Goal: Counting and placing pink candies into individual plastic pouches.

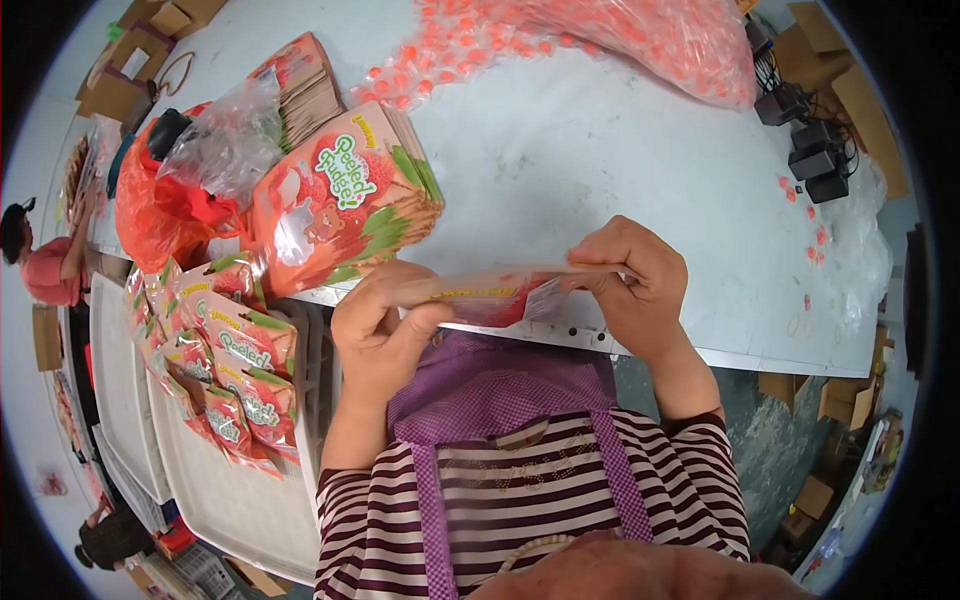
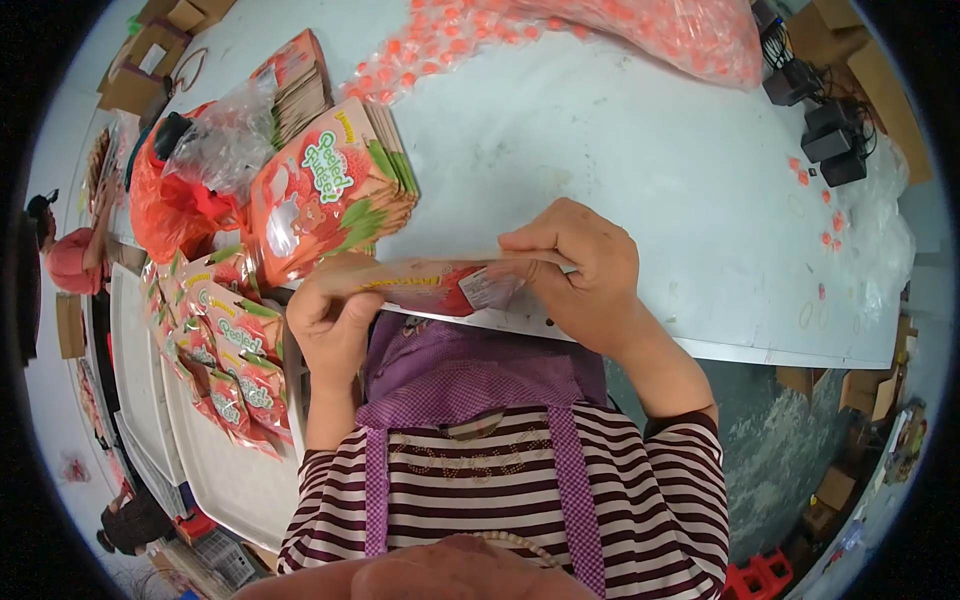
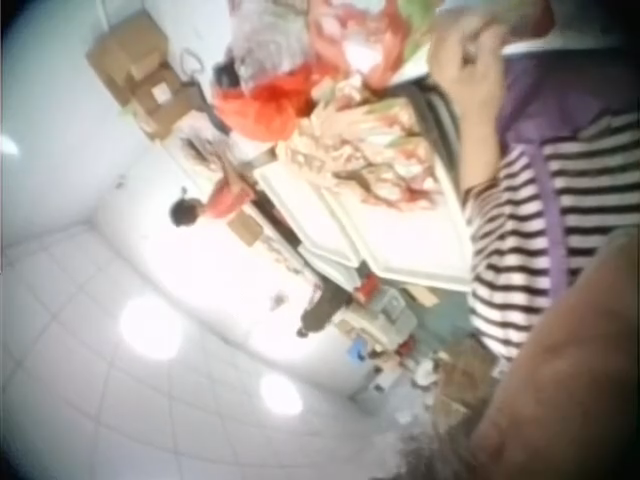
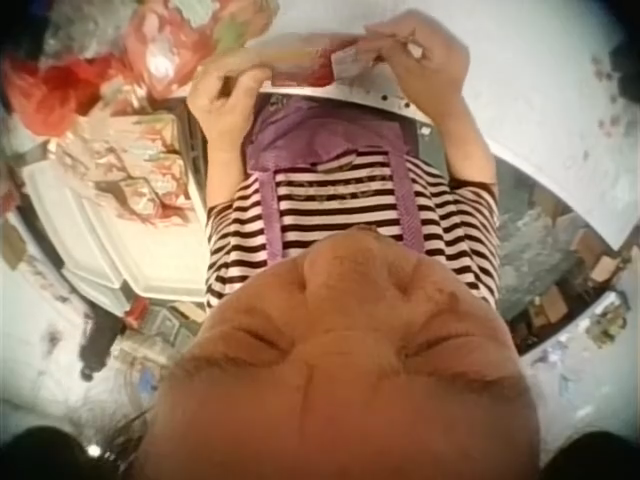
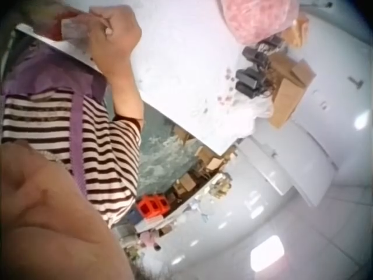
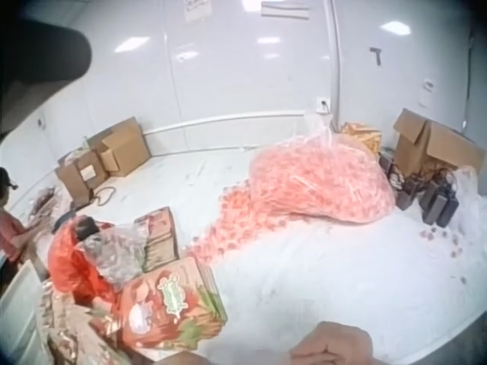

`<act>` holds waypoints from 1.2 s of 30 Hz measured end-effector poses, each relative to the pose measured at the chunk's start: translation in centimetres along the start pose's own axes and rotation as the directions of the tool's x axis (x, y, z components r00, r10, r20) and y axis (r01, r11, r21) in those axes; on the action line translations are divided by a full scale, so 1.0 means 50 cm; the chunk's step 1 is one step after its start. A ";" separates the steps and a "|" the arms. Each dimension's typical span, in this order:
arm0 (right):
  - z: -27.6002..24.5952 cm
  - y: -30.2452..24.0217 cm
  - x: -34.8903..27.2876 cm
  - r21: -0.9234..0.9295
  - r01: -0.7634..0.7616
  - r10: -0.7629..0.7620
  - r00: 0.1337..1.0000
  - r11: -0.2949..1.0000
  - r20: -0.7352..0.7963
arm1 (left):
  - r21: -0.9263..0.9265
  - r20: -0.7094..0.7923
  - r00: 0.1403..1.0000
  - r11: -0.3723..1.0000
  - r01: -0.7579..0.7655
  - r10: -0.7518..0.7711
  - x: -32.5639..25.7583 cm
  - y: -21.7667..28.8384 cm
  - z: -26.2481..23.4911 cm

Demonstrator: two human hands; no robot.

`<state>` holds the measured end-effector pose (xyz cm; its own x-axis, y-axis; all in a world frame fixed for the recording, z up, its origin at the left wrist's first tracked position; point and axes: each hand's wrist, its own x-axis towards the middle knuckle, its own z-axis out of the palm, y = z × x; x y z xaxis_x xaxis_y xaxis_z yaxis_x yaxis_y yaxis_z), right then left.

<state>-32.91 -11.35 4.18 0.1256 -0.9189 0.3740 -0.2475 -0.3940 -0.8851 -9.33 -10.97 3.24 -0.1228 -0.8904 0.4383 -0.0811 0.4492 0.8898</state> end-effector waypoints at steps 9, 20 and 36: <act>-0.006 -0.022 0.009 -0.057 0.079 -0.078 0.997 0.995 0.020 | 0.080 0.094 0.987 0.988 -0.134 0.127 0.017 0.000 -0.001; -0.009 -0.013 0.018 -0.133 0.219 -0.204 0.972 0.967 0.116 | 0.099 0.125 0.992 0.995 -0.027 0.014 0.024 0.030 0.003; 0.032 -0.098 0.010 -0.462 0.589 -0.373 0.795 0.663 0.478 | 0.307 0.229 0.855 0.799 -0.517 0.465 -0.015 0.054 0.017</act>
<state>-30.11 -9.83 8.26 0.6517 -0.5749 0.4949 -0.5342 -0.8110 -0.2387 -10.30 -9.01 5.21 -0.3695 -0.5355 0.7594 -0.3049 0.8419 0.4453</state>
